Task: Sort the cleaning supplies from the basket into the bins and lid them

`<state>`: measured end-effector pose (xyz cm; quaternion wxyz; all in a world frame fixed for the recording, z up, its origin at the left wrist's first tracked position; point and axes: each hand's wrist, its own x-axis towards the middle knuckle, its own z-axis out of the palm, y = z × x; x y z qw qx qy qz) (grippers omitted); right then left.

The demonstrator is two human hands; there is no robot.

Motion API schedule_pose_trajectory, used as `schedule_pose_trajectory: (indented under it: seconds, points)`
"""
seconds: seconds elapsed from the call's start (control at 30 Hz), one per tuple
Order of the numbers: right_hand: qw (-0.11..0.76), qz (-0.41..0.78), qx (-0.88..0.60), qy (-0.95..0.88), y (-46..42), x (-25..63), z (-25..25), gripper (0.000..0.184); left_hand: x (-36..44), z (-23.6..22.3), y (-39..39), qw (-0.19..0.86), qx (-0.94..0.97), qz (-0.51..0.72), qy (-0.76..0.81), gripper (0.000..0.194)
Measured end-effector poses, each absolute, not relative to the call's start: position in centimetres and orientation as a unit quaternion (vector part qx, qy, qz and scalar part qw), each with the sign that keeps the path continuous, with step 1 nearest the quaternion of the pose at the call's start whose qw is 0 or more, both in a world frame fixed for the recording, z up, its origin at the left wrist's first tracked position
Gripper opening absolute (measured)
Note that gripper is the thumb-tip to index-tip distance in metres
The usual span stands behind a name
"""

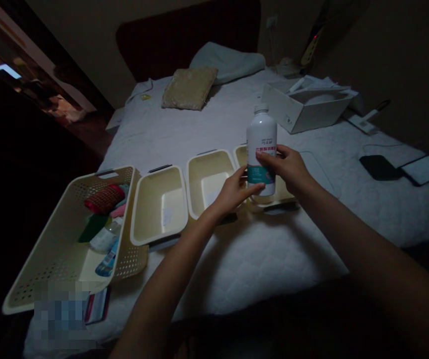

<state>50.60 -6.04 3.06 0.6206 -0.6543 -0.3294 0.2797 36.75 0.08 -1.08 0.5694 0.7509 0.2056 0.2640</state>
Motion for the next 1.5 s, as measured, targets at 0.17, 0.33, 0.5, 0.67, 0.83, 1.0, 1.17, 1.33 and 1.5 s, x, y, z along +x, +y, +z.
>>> schedule_pose_trajectory:
  seconds: [0.17, 0.33, 0.5, 0.67, 0.83, 1.0, 1.17, 1.33, 1.5]
  points:
    - [0.602, 0.244, -0.692, -0.314, -6.2, 52.8, 2.3, 0.046, 35.8, -2.7, -0.5, 0.305, 0.915, 0.194, 0.18, 0.044]
    - [0.568, 0.236, -0.728, -0.302, -6.6, 54.1, 1.4, 0.046, 35.4, -3.0, -0.8, 0.123, 0.984, 0.117, 0.052, 0.032]
    - [0.519, 0.242, -0.762, -0.302, -6.8, 54.7, 0.4, 0.054, 35.2, -2.8, -1.1, 0.054, 0.993, 0.1, 0.022, 0.037]
    - [0.467, 0.227, -0.802, -0.296, -6.9, 55.6, -1.2, 0.064, 34.9, -3.2, -1.8, 0.0, 0.996, 0.087, 0.02, 0.029]
    - [0.413, 0.211, -0.828, -0.315, -7.1, 56.1, -3.0, 0.067, 34.9, -3.8, -2.4, -0.018, 0.995, 0.094, 0.006, 0.03]
    - [0.35, 0.191, -0.849, -0.346, -6.9, 55.8, -4.2, 0.068, 35.1, -3.7, -2.5, -0.025, 0.996, 0.08, -0.021, 0.03]
    - [0.27, 0.151, -0.877, -0.368, -6.6, 55.5, -5.1, 0.064, 35.4, -3.4, -2.4, -0.031, 0.997, 0.058, -0.033, 0.032]
    - [0.225, 0.211, -0.887, -0.344, -6.5, 55.2, -5.8, 0.048, 35.6, -3.5, -2.6, -0.026, 0.998, 0.043, -0.044, 0.033]
    - [0.203, 0.227, -0.893, -0.33, -5.8, 55.1, -6.2, 0.047, 35.7, -3.4, -2.5, -0.021, 0.998, 0.043, -0.033, 0.032]
